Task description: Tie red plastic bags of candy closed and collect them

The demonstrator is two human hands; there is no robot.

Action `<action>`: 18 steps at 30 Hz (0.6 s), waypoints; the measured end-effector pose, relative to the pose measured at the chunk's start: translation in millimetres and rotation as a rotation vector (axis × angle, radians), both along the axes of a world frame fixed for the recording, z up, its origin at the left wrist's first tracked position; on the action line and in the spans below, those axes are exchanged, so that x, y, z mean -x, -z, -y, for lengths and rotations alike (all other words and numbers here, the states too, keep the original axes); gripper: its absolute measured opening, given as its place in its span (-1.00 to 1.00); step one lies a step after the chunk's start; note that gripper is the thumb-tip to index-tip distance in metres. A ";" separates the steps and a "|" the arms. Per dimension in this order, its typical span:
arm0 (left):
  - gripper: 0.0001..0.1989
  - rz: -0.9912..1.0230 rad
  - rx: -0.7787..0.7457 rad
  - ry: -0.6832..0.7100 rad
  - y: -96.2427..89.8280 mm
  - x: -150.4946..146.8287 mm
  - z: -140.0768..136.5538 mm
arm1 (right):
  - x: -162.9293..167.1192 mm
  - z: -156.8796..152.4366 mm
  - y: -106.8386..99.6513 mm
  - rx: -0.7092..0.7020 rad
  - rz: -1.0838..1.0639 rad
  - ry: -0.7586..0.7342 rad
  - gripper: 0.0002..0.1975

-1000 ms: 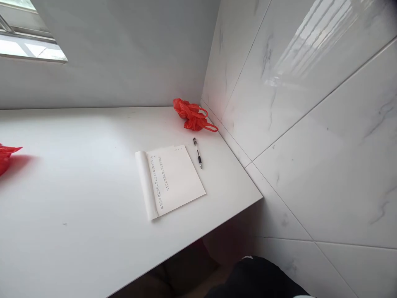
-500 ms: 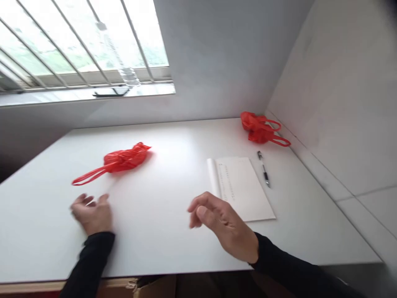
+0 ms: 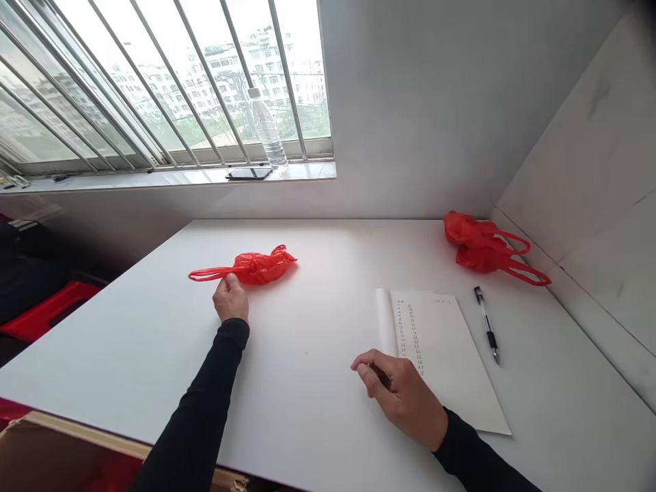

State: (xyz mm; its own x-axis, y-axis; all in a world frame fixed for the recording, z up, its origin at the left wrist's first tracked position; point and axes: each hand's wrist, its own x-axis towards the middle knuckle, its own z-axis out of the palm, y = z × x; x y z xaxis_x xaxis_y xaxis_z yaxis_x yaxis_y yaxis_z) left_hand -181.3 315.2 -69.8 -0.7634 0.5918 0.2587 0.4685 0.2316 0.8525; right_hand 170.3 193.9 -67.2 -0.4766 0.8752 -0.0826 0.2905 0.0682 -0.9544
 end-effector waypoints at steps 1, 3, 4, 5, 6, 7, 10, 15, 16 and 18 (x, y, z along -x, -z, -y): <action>-0.61 0.007 -0.026 0.020 -3.5 -3.8 2.4 | 0.0 0.1 0.1 -0.003 -0.004 0.001 -0.62; -0.61 0.033 -0.068 0.072 -12.6 -11.3 5.8 | 0.2 1.1 0.7 -0.030 -0.003 -0.006 -0.64; -0.61 0.058 -0.087 0.109 -18.3 -15.1 6.5 | 0.6 2.1 1.1 -0.053 0.002 -0.009 -0.65; -0.62 0.091 -0.105 0.149 -24.7 -18.9 6.8 | 1.1 3.2 1.4 -0.080 0.009 -0.009 -0.66; -0.62 0.130 -0.124 0.190 -31.5 -23.0 7.0 | 1.7 4.4 1.8 -0.109 0.017 -0.005 -0.66; -0.63 0.172 -0.143 0.228 -38.4 -27.5 7.8 | 2.4 5.6 2.3 -0.142 0.024 0.000 -0.66; -0.66 0.311 -0.181 0.310 -57.3 -44.5 19.0 | 3.6 9.6 4.4 -0.251 0.024 0.015 -0.64; -0.76 0.633 -0.120 0.416 -71.2 -84.2 84.9 | 1.3 22.7 5.2 -0.310 -0.090 0.164 -0.66; -0.77 0.701 -0.094 0.449 -72.2 -93.1 103.2 | 0.0 26.4 4.2 -0.278 -0.127 0.210 -0.66; -0.77 0.825 -0.034 0.502 -74.8 -110.6 138.9 | -3.4 33.2 1.0 -0.191 -0.164 0.308 -0.63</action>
